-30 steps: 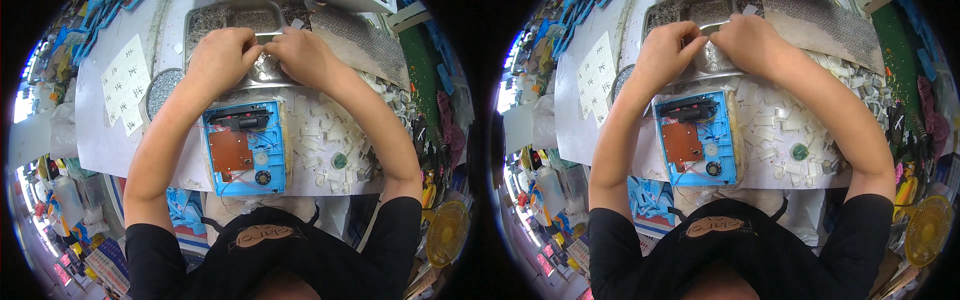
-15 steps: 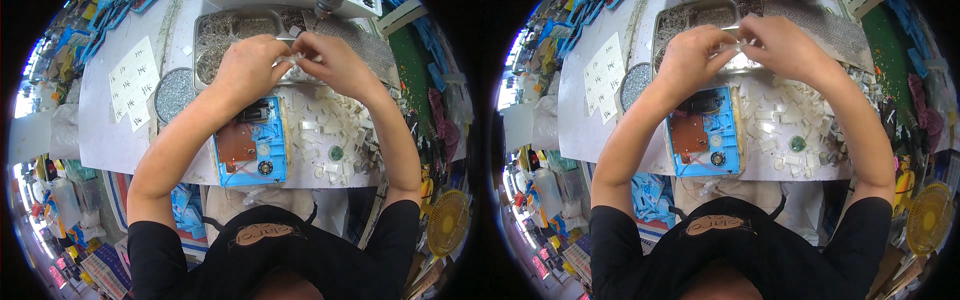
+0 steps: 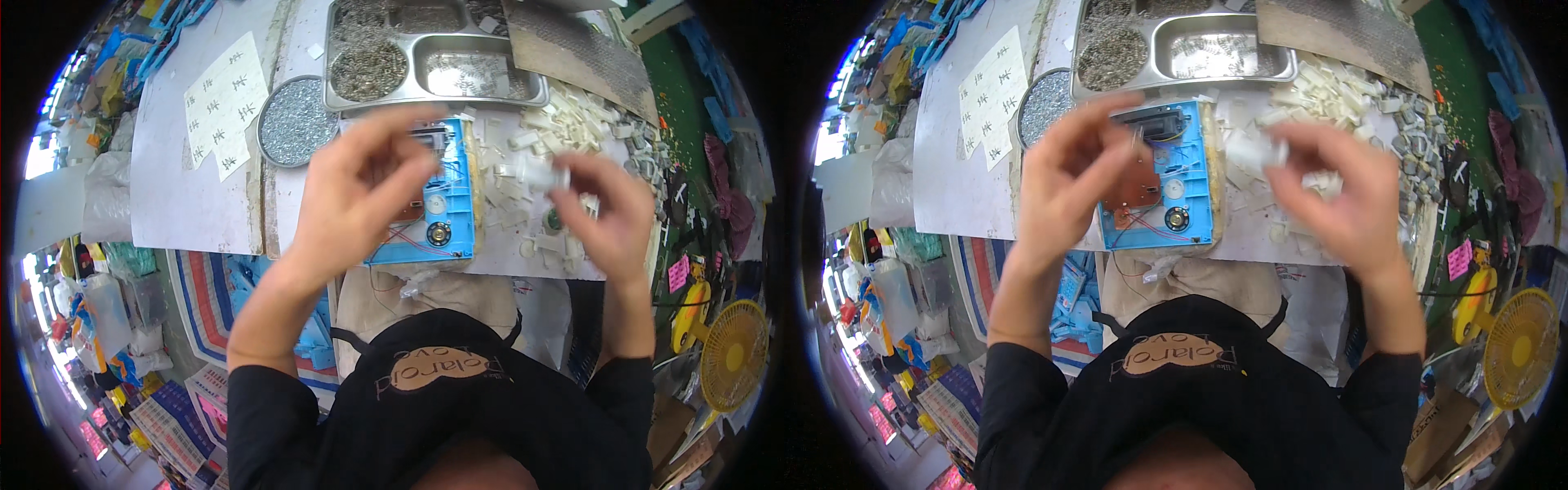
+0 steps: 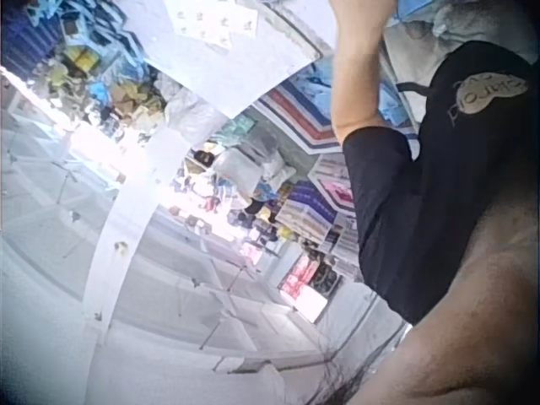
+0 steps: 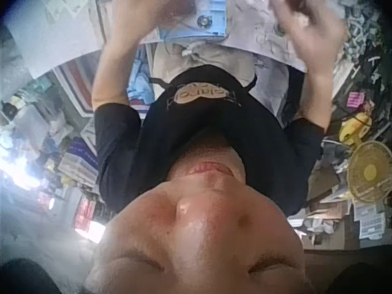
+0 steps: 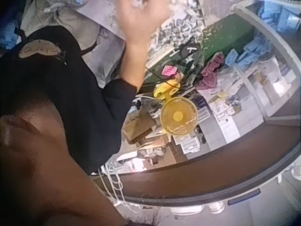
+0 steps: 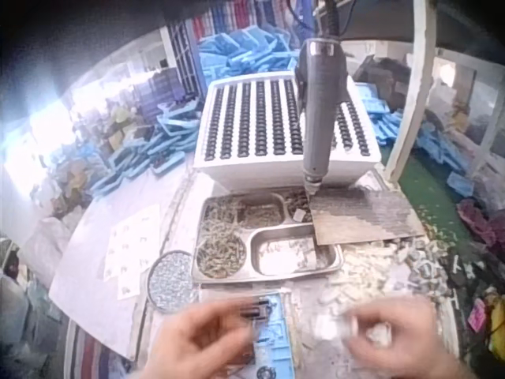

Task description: Assembling internal electronic and mechanical components into a blue plastic toy casing, involving soldering and screw fastening.

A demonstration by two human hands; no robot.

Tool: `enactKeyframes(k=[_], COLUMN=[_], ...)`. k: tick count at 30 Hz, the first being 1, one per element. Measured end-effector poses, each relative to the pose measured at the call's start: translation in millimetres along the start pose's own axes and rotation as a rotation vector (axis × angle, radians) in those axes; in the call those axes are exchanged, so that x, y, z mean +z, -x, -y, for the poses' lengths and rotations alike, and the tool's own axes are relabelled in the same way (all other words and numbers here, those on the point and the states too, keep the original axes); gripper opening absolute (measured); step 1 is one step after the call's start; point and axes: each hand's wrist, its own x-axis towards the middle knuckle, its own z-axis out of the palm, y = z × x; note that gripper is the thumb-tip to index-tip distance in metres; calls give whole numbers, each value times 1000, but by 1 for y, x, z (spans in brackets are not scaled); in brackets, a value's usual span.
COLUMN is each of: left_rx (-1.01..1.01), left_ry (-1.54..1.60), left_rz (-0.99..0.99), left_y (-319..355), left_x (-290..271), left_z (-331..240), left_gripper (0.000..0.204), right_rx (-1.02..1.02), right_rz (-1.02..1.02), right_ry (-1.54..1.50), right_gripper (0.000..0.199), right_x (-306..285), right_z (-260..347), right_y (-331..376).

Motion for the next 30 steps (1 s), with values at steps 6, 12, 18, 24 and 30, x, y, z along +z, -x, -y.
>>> enactKeyframes(k=[6,12,18,24,30], left_rx=[-452,-451,-310,306,257], left_ry=[847,945,256,-875,-844], left_rz=[-50,-53,129,33,111], left_y=[65,69,68,10,-2], left_x=[15,23,21,23,26], left_z=[30,40,27,47,61], left_gripper=[18,12,13,15,14], right_rx=[-269,-340,-296,528,484], right_rz=[27,87,121,-24,-8], right_ry=[-140,-69,-100,-1256,-736], right_gripper=[36,35,33,35,33], right_x=[35,37,43,44,34], right_z=[23,27,15,-34,-25], right_y=[31,28,38,70,67])
